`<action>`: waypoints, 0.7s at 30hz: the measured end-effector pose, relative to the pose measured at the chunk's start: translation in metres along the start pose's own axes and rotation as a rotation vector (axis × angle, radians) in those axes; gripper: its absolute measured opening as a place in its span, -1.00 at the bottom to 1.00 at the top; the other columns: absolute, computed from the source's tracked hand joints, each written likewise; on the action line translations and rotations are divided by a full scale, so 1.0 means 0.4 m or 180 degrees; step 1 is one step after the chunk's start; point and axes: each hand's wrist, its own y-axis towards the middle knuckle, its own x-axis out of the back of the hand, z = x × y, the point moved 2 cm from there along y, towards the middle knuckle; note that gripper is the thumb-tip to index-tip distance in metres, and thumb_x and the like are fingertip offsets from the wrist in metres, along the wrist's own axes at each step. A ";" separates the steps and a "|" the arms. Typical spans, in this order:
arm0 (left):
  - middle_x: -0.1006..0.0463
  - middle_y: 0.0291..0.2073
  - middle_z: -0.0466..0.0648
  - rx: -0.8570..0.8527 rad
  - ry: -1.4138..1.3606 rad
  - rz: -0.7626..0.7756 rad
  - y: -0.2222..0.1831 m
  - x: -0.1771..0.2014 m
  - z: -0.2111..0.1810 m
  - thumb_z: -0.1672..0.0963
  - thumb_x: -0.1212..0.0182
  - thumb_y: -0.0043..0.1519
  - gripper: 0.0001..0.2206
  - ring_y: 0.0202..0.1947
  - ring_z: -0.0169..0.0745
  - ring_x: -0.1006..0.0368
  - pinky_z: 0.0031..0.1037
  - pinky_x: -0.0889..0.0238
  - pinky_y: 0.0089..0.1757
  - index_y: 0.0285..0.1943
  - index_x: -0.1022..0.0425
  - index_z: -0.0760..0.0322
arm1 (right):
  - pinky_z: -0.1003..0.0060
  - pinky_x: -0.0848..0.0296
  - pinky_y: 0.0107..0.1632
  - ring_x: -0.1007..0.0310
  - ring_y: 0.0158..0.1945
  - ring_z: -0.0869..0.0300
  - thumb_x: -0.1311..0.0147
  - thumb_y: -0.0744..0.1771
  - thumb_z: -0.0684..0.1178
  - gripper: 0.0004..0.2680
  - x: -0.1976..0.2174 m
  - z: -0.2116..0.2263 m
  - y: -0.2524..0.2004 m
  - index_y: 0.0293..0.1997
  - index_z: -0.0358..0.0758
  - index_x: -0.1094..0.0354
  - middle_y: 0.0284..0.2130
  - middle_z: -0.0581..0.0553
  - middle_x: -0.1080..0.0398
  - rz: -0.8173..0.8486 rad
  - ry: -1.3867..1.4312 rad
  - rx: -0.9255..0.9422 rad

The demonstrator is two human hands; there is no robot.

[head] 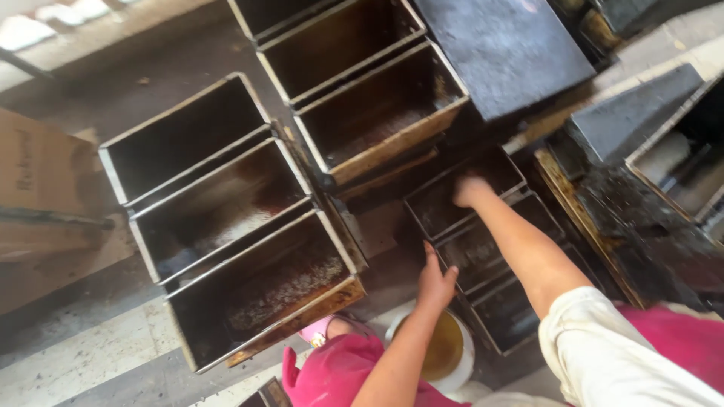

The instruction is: Greasing rectangular bread pans with oil using a cloth.

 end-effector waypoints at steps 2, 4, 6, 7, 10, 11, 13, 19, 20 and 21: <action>-0.62 -0.03 0.19 -0.0074 0.0073 0.0040 0.010 -0.007 0.017 0.16 -0.16 0.25 -0.14 -0.33 0.01 -0.63 -0.30 -0.55 -0.39 0.65 0.41 0.01 | 0.06 -0.56 0.00 -0.58 -0.02 -0.07 -0.11 0.24 -0.02 -0.77 0.026 0.089 -0.054 -0.11 -0.26 -0.58 -0.12 -0.30 -0.56 0.0234 -0.0009 0.0139; -0.63 -0.04 0.22 -0.0172 0.0167 0.0068 0.019 -0.010 0.023 0.16 -0.16 0.27 -0.13 -0.33 0.03 -0.64 -0.32 -0.55 -0.38 0.66 0.42 0.06 | 0.06 -0.56 -0.02 -0.58 -0.04 -0.08 -0.13 0.23 -0.06 -0.78 0.028 0.164 -0.087 -0.12 -0.26 -0.58 -0.13 -0.31 -0.56 0.0434 0.0008 0.0290; -0.59 0.03 0.16 -0.0261 0.0016 -0.0015 0.017 -0.011 0.026 0.19 -0.16 0.25 -0.13 -0.30 -0.02 -0.64 -0.31 -0.58 -0.40 0.63 0.45 0.06 | 0.09 -0.54 0.01 -0.54 0.01 -0.10 -0.16 0.21 -0.15 -0.81 -0.001 0.240 -0.108 -0.16 -0.28 -0.60 -0.14 -0.32 -0.55 0.0057 -0.0166 0.1224; -0.59 0.03 0.16 -0.0247 0.0046 0.0018 0.016 -0.009 0.029 0.19 -0.16 0.25 -0.13 -0.30 -0.02 -0.64 -0.31 -0.58 -0.40 0.63 0.45 0.06 | 0.09 -0.54 0.01 -0.54 0.01 -0.10 -0.16 0.21 -0.15 -0.81 0.028 0.253 -0.130 -0.16 -0.28 -0.60 -0.14 -0.32 -0.55 0.0065 -0.0130 0.1196; -0.58 0.02 0.18 -0.0110 -0.0071 0.0084 0.018 -0.018 0.035 0.20 -0.17 0.26 -0.12 -0.28 -0.05 -0.63 -0.35 -0.57 -0.39 0.64 0.44 0.04 | 0.06 -0.45 0.06 -0.45 0.08 -0.16 -0.22 0.25 -0.04 -0.81 0.091 0.249 -0.163 -0.14 -0.24 -0.61 -0.05 -0.32 -0.49 0.0152 0.0191 0.1825; -0.55 0.07 0.14 -0.0241 -0.0145 0.0048 0.020 -0.020 0.036 0.21 -0.18 0.25 -0.13 -0.26 -0.09 -0.62 -0.34 -0.59 -0.40 0.62 0.44 0.06 | 0.08 -0.48 0.06 -0.50 0.08 -0.12 -0.19 0.25 -0.08 -0.80 0.083 0.224 -0.146 -0.09 -0.19 -0.60 -0.02 -0.28 -0.53 0.0676 -0.0275 0.1618; -0.52 0.12 0.11 -0.0404 -0.0170 0.0108 0.021 -0.022 0.027 0.22 -0.18 0.24 -0.13 -0.23 -0.12 -0.61 -0.33 -0.60 -0.42 0.61 0.43 0.07 | 0.09 -0.50 0.05 -0.56 0.09 -0.08 -0.17 0.25 -0.11 -0.78 0.057 0.150 -0.096 -0.04 -0.14 -0.60 0.00 -0.23 -0.57 0.1182 -0.0668 0.1320; -0.54 0.05 0.11 -0.0078 -0.0066 0.0044 0.029 -0.017 -0.009 0.19 -0.16 0.26 -0.16 -0.32 -0.15 -0.62 -0.37 -0.59 -0.41 0.62 0.38 0.01 | -0.02 -0.51 0.00 -0.42 0.19 0.00 -0.06 0.33 -0.01 -0.76 0.057 -0.026 -0.011 0.08 -0.05 -0.52 0.13 -0.11 -0.43 -0.0050 -0.0435 -0.0315; -0.56 0.03 0.13 -0.0088 -0.0043 0.0017 0.030 -0.024 -0.010 0.19 -0.16 0.26 -0.17 -0.33 -0.14 -0.61 -0.37 -0.58 -0.41 0.63 0.36 0.02 | -0.01 -0.54 -0.01 -0.46 0.17 0.01 -0.09 0.31 0.00 -0.76 0.089 -0.025 -0.060 0.08 -0.05 -0.53 0.11 -0.10 -0.46 0.0268 -0.0436 -0.0394; -0.58 0.01 0.15 -0.0098 -0.0020 -0.0010 0.028 -0.031 -0.011 0.19 -0.16 0.26 -0.17 -0.35 -0.13 -0.61 -0.37 -0.57 -0.42 0.64 0.33 0.02 | 0.01 -0.56 -0.02 -0.49 0.15 0.02 -0.12 0.30 0.02 -0.75 0.122 -0.022 -0.110 0.07 -0.05 -0.55 0.08 -0.09 -0.50 0.0586 -0.0433 -0.0469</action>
